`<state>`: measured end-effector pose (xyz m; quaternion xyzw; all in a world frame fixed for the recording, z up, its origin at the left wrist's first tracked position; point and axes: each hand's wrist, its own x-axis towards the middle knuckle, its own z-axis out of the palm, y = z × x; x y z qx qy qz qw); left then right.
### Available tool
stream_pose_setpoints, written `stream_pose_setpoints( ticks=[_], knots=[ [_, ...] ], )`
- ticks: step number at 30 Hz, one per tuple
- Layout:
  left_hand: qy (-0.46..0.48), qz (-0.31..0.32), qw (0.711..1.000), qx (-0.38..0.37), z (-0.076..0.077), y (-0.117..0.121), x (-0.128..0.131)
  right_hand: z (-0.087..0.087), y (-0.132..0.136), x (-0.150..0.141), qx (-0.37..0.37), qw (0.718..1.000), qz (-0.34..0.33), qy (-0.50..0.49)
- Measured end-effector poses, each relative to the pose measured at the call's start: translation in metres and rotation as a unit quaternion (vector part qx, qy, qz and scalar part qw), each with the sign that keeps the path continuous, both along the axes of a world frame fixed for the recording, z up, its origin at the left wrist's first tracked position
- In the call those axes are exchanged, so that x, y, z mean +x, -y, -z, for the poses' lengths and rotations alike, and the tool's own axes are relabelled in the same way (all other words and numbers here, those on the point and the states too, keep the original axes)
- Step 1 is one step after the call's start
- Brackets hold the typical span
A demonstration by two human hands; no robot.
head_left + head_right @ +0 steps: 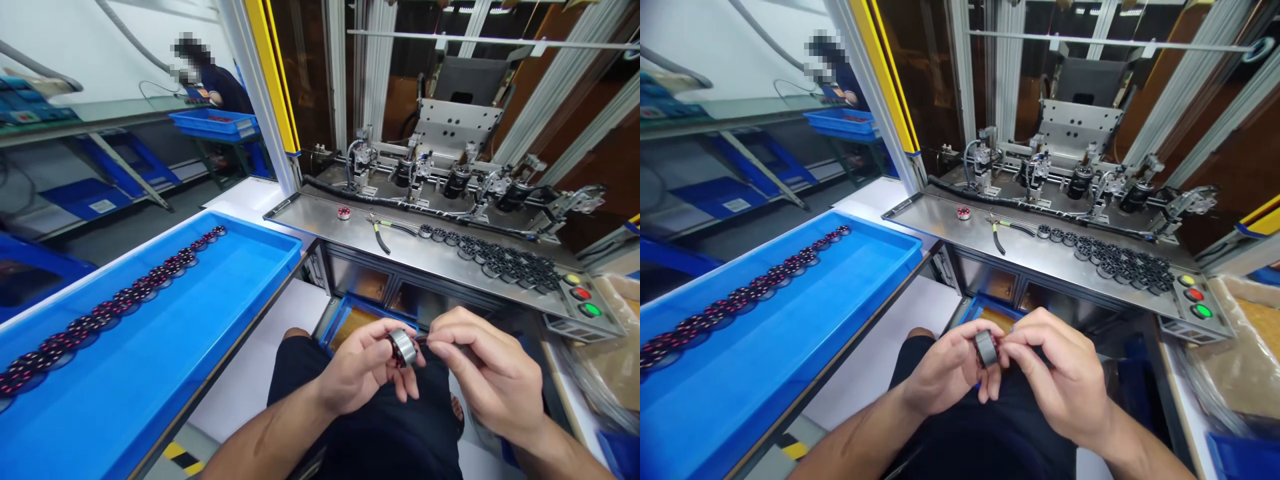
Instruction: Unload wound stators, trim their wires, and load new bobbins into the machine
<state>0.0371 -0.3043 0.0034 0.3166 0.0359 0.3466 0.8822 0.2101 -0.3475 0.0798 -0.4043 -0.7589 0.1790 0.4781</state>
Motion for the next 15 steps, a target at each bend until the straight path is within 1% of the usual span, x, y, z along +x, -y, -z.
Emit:
stream_pose_setpoints(
  ticks=[2, 5, 7, 9, 11, 13, 15],
  knots=[
    [-0.025, -0.077, 0.996, 0.04, -0.004, 0.003, -0.003, 0.0, 0.001, -0.003, 0.0, 1.0, 0.027, -0.004],
    [-0.059, -0.174, 0.978, 0.098, -0.006, 0.004, -0.004, 0.002, 0.005, -0.011, -0.011, 0.997, 0.076, -0.032],
    [-0.058, -0.212, 0.969, 0.113, -0.004, 0.002, -0.004, 0.006, 0.009, -0.018, -0.036, 0.99, 0.116, -0.072],
    [-0.055, -0.223, 0.967, 0.108, -0.001, -0.001, -0.004, 0.015, 0.013, -0.027, -0.102, 0.974, 0.14, -0.143],
    [-0.055, -0.221, 0.97, 0.091, 0.0, -0.004, -0.005, 0.027, 0.016, -0.036, -0.196, 0.943, 0.12, -0.242],
    [-0.061, -0.217, 0.971, 0.074, -0.001, -0.006, -0.005, 0.04, 0.017, -0.046, -0.281, 0.895, 0.07, -0.339],
    [-0.065, -0.213, 0.973, 0.06, -0.003, -0.007, -0.006, 0.051, 0.016, -0.054, -0.331, 0.849, 0.026, -0.411]
  ],
)
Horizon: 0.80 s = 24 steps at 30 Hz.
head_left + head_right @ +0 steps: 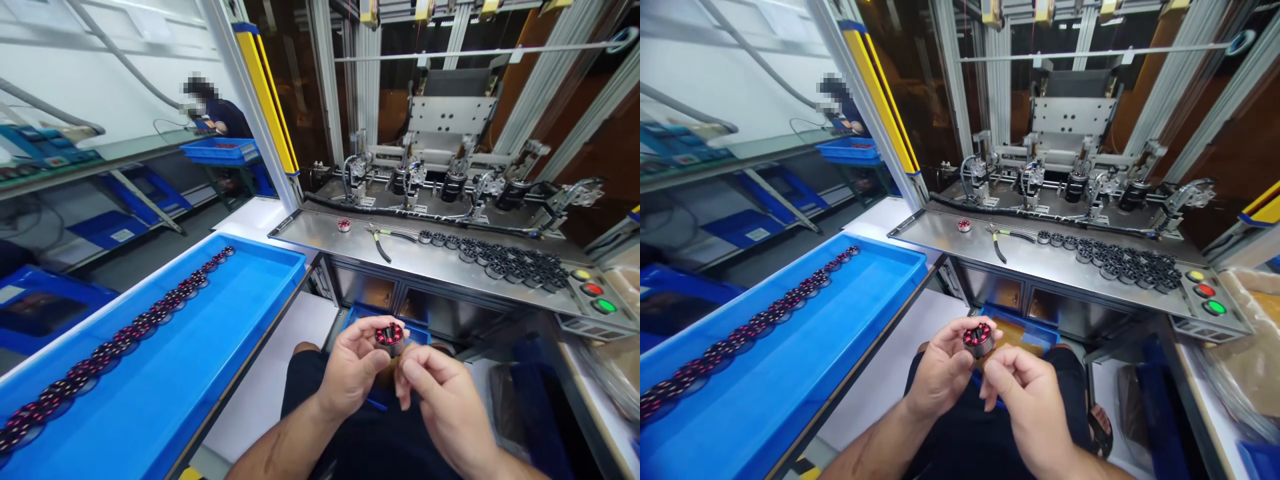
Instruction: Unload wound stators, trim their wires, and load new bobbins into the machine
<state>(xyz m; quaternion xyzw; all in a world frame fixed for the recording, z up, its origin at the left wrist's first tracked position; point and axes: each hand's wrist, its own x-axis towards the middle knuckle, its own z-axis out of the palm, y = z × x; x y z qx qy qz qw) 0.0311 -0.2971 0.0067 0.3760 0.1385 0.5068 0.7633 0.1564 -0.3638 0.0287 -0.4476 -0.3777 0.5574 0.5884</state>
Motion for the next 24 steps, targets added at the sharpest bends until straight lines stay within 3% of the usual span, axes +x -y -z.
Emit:
stream_pose_setpoints(
  ticks=[4, 9, 13, 15, 18, 20, 22, 24],
  knots=[
    [0.011, 0.017, 1.0, -0.016, -0.002, 0.0, -0.001, 0.009, -0.003, -0.006, -0.019, 0.996, -0.019, -0.085],
    [0.011, 0.022, 1.0, 0.004, 0.0, 0.003, -0.006, 0.005, -0.002, -0.002, -0.016, 0.981, -0.061, -0.181],
    [0.005, 0.102, 0.993, 0.063, 0.002, 0.007, -0.007, 0.0, 0.003, -0.003, 0.0, 0.965, -0.128, -0.229],
    [-0.013, 0.133, 0.987, 0.092, 0.002, 0.007, -0.008, 0.001, 0.009, -0.002, 0.017, 0.968, -0.128, -0.215],
    [-0.074, 0.095, 0.984, 0.134, 0.0, 0.007, -0.012, 0.007, 0.02, 0.008, 0.074, 0.993, -0.033, -0.086],
    [-0.141, 0.055, 0.976, 0.158, -0.002, 0.008, -0.016, 0.01, 0.028, 0.017, 0.152, 0.982, 0.071, 0.088],
    [-0.218, 0.041, 0.957, 0.187, -0.004, 0.013, -0.02, 0.011, 0.034, 0.024, 0.242, 0.922, 0.142, 0.267],
    [-0.264, 0.045, 0.941, 0.205, -0.007, 0.02, -0.022, 0.011, 0.035, 0.027, 0.312, 0.858, 0.159, 0.376]
  ],
)
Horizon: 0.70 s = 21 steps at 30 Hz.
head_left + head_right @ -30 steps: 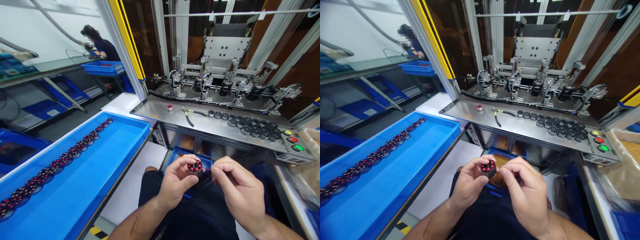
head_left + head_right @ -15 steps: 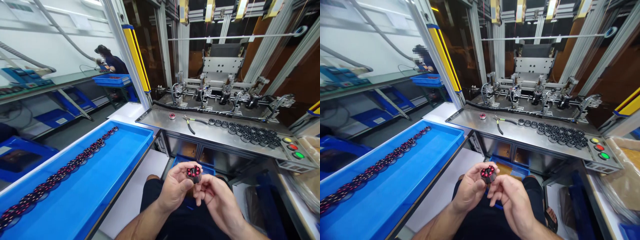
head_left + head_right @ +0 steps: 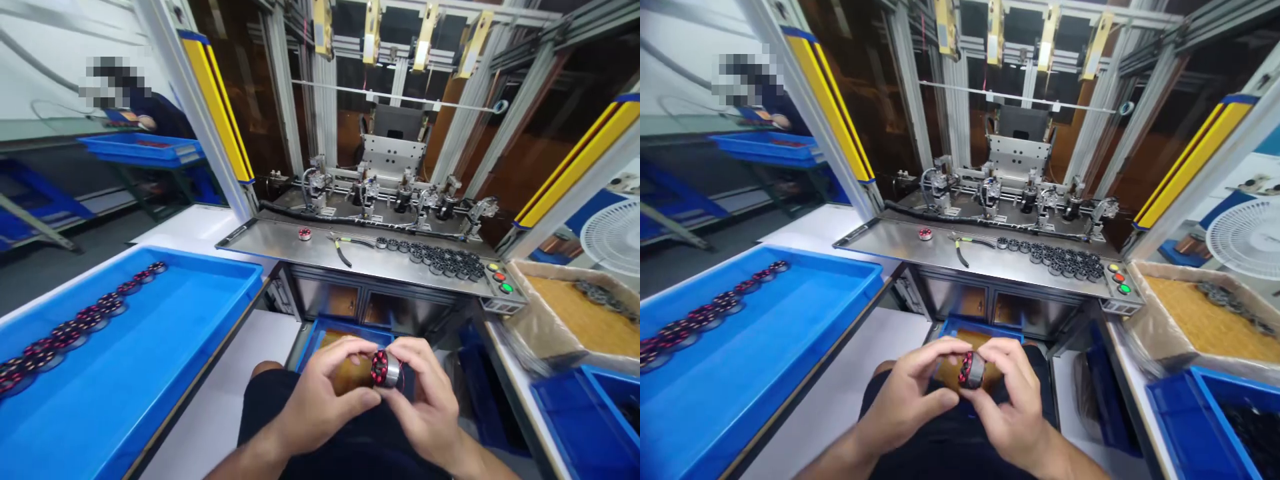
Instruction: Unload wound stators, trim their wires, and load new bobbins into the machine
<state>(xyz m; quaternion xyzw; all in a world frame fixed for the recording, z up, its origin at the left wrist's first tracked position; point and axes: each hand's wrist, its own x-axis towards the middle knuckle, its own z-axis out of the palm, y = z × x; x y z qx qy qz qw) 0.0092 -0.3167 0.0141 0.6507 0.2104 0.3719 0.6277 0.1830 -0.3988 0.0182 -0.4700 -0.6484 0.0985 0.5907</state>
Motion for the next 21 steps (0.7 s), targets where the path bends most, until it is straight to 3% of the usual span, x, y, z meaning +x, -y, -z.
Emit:
stream_pose_setpoints(
  ticks=[4, 9, 13, 16, 18, 21],
  knots=[
    [-0.008, -0.009, 1.0, -0.003, -0.007, 0.006, 0.005, 0.0, -0.006, -0.003, 0.029, 0.997, -0.004, 0.068],
    [-0.015, -0.072, 0.996, 0.052, -0.005, -0.007, 0.007, 0.004, -0.014, 0.007, -0.027, 0.997, -0.07, 0.035],
    [-0.02, -0.145, 0.972, 0.186, 0.0, -0.018, 0.001, -0.003, -0.025, 0.019, -0.114, 0.98, -0.154, -0.05],
    [-0.041, -0.169, 0.945, 0.276, 0.001, -0.023, -0.004, -0.01, -0.037, 0.017, -0.153, 0.971, -0.182, -0.029],
    [-0.047, -0.166, 0.942, 0.287, 0.0, -0.025, -0.006, -0.015, -0.042, 0.016, -0.18, 0.967, -0.182, -0.007],
    [-0.034, -0.136, 0.96, 0.242, -0.002, -0.026, -0.007, -0.023, -0.045, 0.024, -0.202, 0.964, -0.174, 0.017]
  ],
)
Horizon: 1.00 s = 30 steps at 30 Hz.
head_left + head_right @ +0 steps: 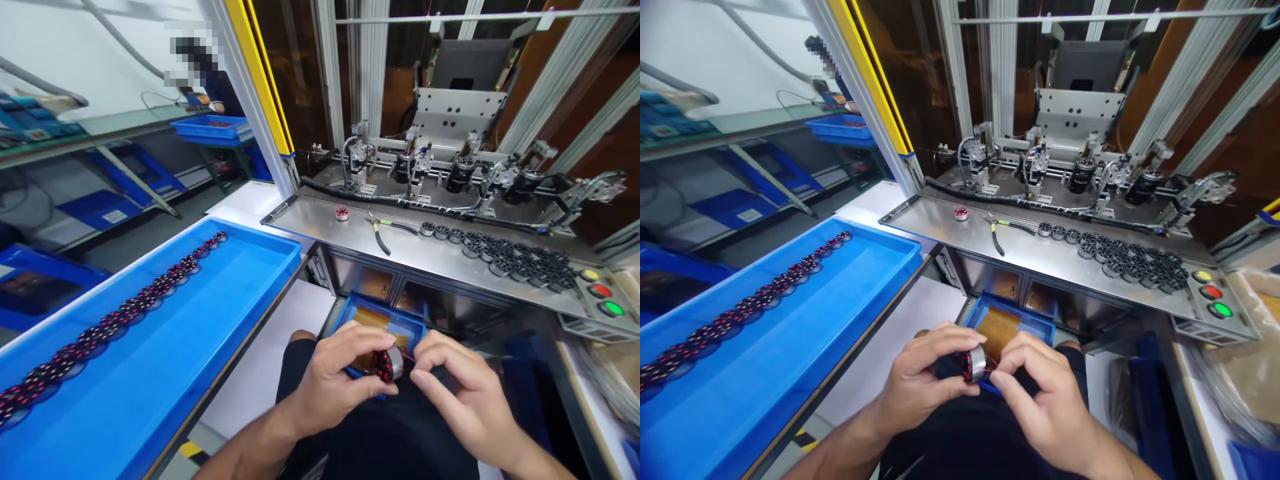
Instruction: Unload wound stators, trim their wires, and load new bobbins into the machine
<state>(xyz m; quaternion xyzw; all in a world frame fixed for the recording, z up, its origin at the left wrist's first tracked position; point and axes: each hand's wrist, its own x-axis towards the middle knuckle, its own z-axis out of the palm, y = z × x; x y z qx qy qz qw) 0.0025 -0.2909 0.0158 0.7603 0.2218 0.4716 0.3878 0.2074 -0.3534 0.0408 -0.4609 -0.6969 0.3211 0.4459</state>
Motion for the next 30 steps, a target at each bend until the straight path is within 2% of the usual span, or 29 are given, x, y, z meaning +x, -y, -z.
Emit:
stream_pose_setpoints(
  ticks=[3, 5, 9, 13, 16, 19, 21, 24, 27, 30],
  knots=[
    [0.015, 0.044, 0.998, -0.041, -0.001, 0.0, 0.0, -0.008, -0.002, 0.016, -0.052, 0.998, -0.014, 0.035],
    [0.003, 0.048, 0.998, -0.031, 0.0, 0.001, -0.001, -0.013, -0.003, 0.022, -0.089, 0.996, -0.015, 0.027],
    [-0.035, 0.057, 0.998, 0.005, 0.001, 0.003, -0.003, -0.024, -0.004, 0.014, -0.118, 0.993, -0.013, 0.026],
    [-0.024, 0.093, 0.995, -0.018, 0.0, 0.004, -0.005, -0.031, -0.007, 0.005, -0.151, 0.985, -0.062, 0.053],
    [0.022, 0.124, 0.988, -0.093, 0.0, 0.007, -0.007, -0.026, -0.011, 0.014, -0.145, 0.988, -0.05, 0.03],
    [0.096, 0.132, 0.968, -0.189, 0.002, 0.01, -0.006, -0.011, -0.014, 0.024, -0.148, 0.986, -0.036, -0.067],
    [0.146, 0.119, 0.957, -0.221, 0.004, 0.01, -0.003, 0.001, -0.014, 0.024, -0.164, 0.974, -0.067, -0.139],
    [0.184, 0.085, 0.952, -0.23, 0.005, 0.009, 0.003, 0.013, -0.011, 0.013, -0.185, 0.958, -0.114, -0.186],
    [0.181, 0.06, 0.951, -0.243, 0.005, 0.009, 0.006, 0.014, -0.01, -0.002, -0.156, 0.966, -0.083, -0.189],
    [0.186, 0.072, 0.94, -0.278, 0.004, 0.011, 0.008, 0.007, -0.008, -0.01, -0.096, 0.982, -0.02, -0.16]
  ],
)
